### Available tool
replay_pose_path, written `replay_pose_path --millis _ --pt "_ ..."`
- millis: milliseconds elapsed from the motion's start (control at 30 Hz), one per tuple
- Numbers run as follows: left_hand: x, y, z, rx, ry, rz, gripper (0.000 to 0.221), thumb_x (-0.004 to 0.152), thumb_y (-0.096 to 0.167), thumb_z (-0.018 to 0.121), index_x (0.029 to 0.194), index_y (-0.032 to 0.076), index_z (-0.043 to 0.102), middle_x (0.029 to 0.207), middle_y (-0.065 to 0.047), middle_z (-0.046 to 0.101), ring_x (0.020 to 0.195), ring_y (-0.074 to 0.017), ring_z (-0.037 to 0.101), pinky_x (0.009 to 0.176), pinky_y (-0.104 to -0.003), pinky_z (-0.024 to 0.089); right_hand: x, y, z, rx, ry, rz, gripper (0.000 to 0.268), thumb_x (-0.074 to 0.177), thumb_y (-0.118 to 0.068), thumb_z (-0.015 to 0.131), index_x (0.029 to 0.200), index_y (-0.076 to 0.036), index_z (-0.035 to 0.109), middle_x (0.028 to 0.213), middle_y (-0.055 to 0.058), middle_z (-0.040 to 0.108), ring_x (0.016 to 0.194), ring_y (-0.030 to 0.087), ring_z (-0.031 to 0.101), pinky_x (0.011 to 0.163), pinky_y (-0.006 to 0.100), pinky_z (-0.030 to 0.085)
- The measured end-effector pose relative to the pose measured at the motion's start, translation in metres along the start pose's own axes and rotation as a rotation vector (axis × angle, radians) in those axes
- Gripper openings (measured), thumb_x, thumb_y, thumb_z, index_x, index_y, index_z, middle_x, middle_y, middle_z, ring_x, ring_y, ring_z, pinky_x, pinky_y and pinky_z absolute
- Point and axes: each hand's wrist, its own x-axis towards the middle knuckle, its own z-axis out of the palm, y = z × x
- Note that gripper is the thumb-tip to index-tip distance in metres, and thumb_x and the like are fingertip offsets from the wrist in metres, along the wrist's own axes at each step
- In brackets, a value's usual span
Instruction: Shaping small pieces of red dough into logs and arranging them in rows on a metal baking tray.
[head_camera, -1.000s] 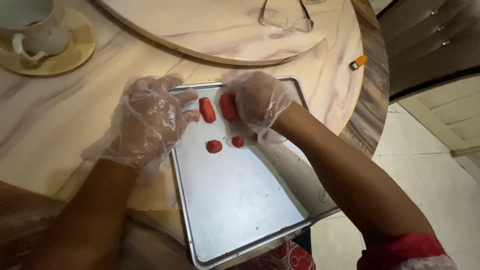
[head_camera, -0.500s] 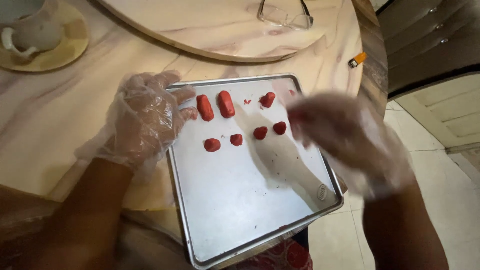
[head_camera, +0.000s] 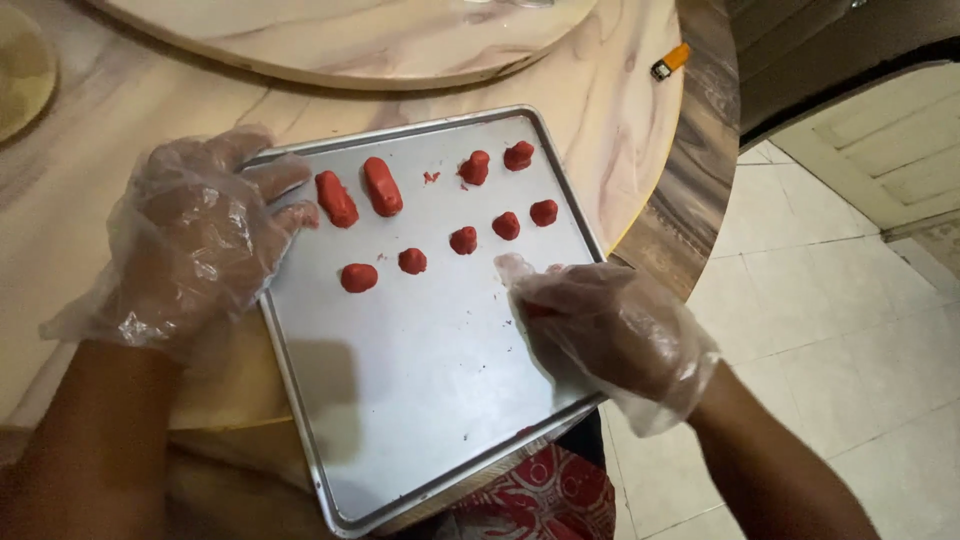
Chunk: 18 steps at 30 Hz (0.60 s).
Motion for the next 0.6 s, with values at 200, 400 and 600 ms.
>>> replay_pose_path --millis 200,400,600 --pt "0.001 0.004 0.002 0.003 0.022 -0.029 0.096 0.072 0.059 0.097 0.152 0.024 0.057 0.17 -0.013 0.033 0.16 -0.0454 0.033 0.13 -0.06 0.036 0.024 -0.049 0.006 -0.101 -0.317 0.003 0.053 0.114 0.001 0.049 0.161 -0.008 0.026 0.162 0.005 0.046 0.157 0.015 0.042 0.141 0.034 0.035" --pt "0.052 0.013 0.041 -0.034 1.13 -0.441 0.023 0.091 0.029 0.05 0.103 0.015 0.063 0.138 -0.003 0.067 0.12 -0.0354 0.071 0.089 -0.054 0.057 0.031 -0.041 -0.007 -2.842 -0.696 -1.597 0.052 0.108 -0.022 0.071 0.144 0.012 0.052 0.125 0.021 0.07 0.113 0.022 0.07 0.096 0.03 0.061" --pt "0.058 0.015 0.045 0.028 1.148 -0.483 0.037 0.09 0.027 0.043 0.122 0.015 0.058 0.144 0.0 0.06 0.13 -0.0349 0.069 0.099 -0.057 0.056 0.047 -0.059 0.01 -2.753 -0.857 -1.397 0.023 0.114 -0.021 0.052 0.097 -0.005 0.048 0.086 0.01 0.048 0.065 0.014 0.044 0.058 0.025 0.046"
